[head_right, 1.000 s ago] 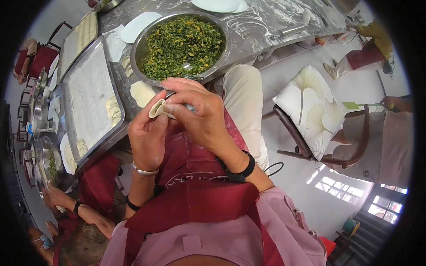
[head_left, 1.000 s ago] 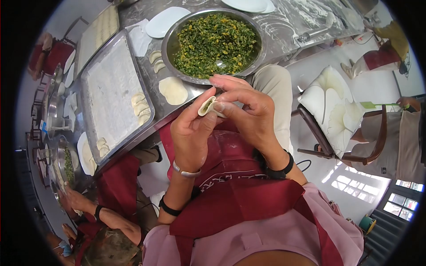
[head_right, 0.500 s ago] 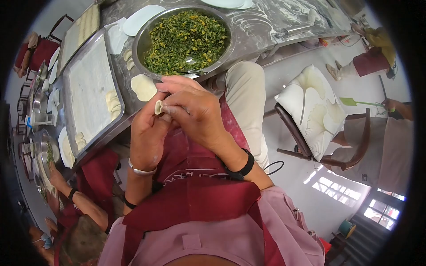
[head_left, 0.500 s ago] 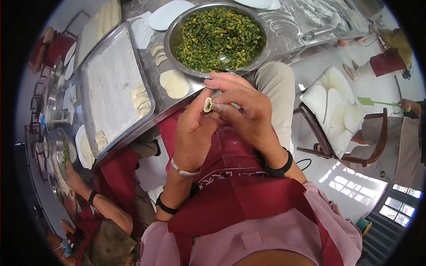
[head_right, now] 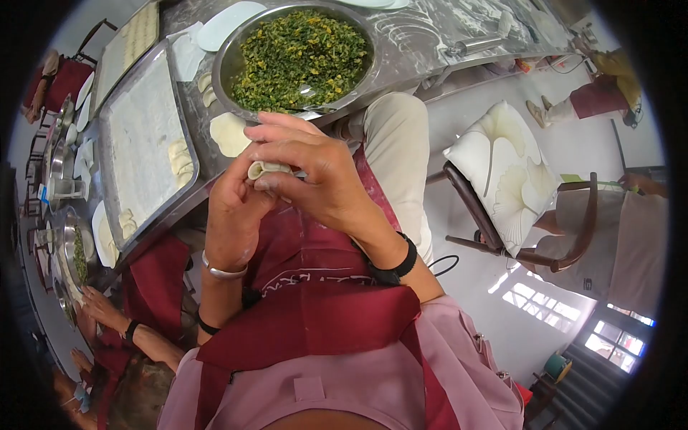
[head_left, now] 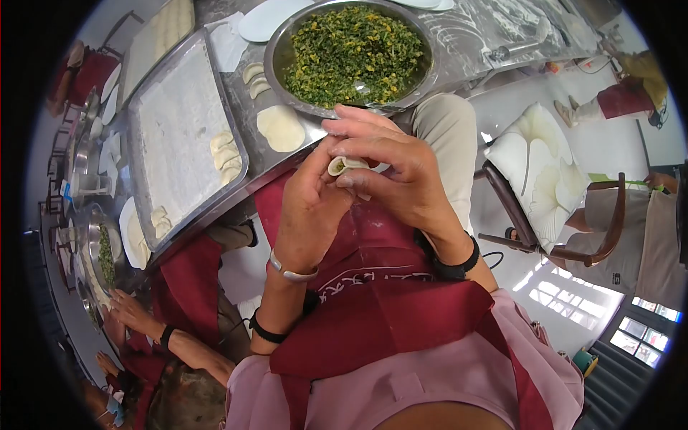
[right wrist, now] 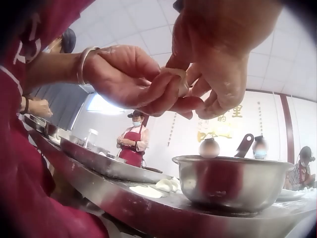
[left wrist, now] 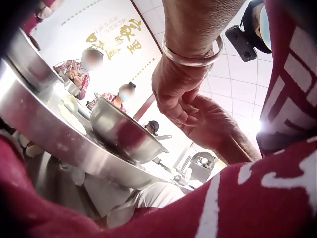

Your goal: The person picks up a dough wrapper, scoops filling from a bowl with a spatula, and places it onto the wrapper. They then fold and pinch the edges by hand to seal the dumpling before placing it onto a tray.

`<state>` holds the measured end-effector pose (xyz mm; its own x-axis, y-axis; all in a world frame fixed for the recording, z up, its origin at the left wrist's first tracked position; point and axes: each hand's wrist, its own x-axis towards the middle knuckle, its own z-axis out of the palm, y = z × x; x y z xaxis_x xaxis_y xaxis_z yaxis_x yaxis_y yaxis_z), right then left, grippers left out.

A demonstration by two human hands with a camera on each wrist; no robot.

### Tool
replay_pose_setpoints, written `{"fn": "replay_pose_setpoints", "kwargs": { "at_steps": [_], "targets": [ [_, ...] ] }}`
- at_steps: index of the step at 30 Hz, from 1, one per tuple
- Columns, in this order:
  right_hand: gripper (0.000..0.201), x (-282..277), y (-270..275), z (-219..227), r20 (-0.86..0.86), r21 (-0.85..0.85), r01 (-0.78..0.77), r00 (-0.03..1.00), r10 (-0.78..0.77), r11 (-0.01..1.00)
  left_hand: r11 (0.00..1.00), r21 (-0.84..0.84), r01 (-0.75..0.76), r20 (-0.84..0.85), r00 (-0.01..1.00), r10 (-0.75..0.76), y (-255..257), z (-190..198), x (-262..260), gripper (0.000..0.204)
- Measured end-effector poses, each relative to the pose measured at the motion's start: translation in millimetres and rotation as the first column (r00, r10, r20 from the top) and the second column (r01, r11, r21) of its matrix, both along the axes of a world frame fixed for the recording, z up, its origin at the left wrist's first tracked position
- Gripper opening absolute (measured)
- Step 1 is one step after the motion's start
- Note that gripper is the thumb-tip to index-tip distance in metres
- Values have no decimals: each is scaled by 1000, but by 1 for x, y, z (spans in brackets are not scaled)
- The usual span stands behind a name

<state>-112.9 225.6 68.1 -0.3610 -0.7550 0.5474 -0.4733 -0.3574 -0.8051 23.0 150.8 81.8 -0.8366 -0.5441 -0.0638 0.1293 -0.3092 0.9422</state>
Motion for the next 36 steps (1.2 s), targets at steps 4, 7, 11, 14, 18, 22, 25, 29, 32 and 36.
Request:
{"fn": "replay_pose_setpoints", "kwargs": {
  "at_steps": [4,7,11,14,18,22,25,29,32,36],
  "targets": [
    [17,0,-2,-5,-30,-34,-15,999,14,999,1000,-26,8,46,999,-7,0,5,1,50],
    [13,4,-3,-7,1,-86,18,1000,-18,996,994,-83,66,55,997,-61,-4,1,4,48],
    [15,4,-3,-11,23,-94,25,999,-23,995,998,-58,31,43,999,-29,-3,2,4,48],
    [17,10,-4,-11,99,-67,43,994,-36,997,1000,-28,6,41,999,-4,-3,5,3,48],
    [18,9,-5,-14,72,-71,75,995,-70,995,999,-17,-45,30,999,45,1,6,4,51],
    [19,7,-5,-12,-55,-89,137,988,-142,987,994,-92,-51,84,995,59,0,3,8,51],
    [21,5,-3,-11,-122,-81,91,988,-100,993,993,-117,-26,54,998,32,0,-1,7,49],
    [29,5,1,1,19,27,3,1000,-4,1000,999,-29,15,3,1000,-15,0,3,6,44],
    [36,-1,4,5,61,50,-134,989,131,990,996,-18,85,-17,996,-85,-5,-1,9,45],
    [30,0,0,7,95,37,-176,981,172,984,997,-23,78,-9,997,-78,-4,1,11,44]
  ]
}}
